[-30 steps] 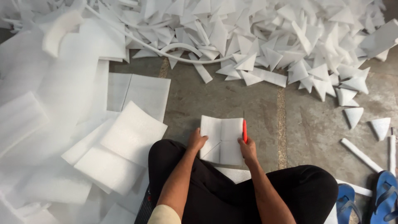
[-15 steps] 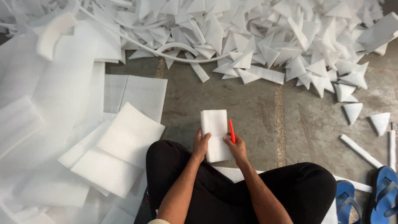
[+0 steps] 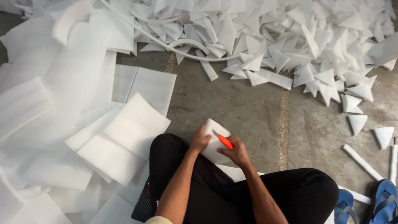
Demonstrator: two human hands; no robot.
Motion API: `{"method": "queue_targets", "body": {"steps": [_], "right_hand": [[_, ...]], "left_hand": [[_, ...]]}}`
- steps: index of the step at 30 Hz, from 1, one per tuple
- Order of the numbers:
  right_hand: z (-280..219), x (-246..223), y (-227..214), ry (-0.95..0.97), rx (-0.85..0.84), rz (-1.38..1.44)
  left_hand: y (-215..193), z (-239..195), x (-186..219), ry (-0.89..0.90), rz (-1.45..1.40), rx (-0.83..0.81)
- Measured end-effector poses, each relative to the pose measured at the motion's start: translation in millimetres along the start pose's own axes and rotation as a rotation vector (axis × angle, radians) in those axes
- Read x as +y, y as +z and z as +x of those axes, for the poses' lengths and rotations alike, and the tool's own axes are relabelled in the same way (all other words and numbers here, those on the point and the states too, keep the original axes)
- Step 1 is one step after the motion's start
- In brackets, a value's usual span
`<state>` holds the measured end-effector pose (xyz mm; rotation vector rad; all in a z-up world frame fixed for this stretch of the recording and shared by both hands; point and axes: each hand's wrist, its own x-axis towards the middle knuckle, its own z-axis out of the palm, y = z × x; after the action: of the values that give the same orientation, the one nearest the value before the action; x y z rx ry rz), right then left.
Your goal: The person sits on the floor and repeatedly cuts square white foam sheets into smaller pieces using a red utility knife. The cut pieces are tossed aside, accumulating in a pile.
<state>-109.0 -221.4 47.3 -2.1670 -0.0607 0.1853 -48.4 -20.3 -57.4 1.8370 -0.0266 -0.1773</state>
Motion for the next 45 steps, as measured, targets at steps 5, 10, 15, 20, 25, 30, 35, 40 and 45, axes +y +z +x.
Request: {"method": "queue_targets", "body": {"steps": [5,10,15,20,25,30,35,40,45], "right_hand": [[-1.0,-2.0,-7.0,-0.105,0.128,0.072],[7.8,0.8,-19.0,0.191,-0.175,0.064],[8.7,6.1,-12.7,0.179,-0.086,0.031],[12.5,19.3,-16.4,0.289,0.251,0.105],[10.6,25.9,-15.3,0.293,0.316,0.113],[4.0,37.0,18.9,0.251,0.252,0.017],[14.8,74.0,23.3,0.187,0.371,0.389],[26.6,92.2,7.6,0.408,0.421,0.656],[24.5,88.2,9.4,0.389,0.422,0.566]], "left_hand": [[-5.1,-20.2,26.1,-0.259,-0.060,-0.430],[-22.6,-37.0,70.8,0.011,0.127,-0.542],[-14.2,-38.9,70.9,0.035,0.163,-0.279],[-17.9,-10.3,18.6,-0.030,-0.245,0.180],[-12.9,-16.4,-5.0,-0.174,-0.184,-0.213],[18.4,-51.9,35.1,0.002,-0.170,-0.625],[7.5,-31.1,68.1,-0.073,0.038,-0.834],[-38.3,65.0,194.8,0.406,0.778,-0.472],[-161.9,141.5,311.4,0.883,0.472,0.806]]}}
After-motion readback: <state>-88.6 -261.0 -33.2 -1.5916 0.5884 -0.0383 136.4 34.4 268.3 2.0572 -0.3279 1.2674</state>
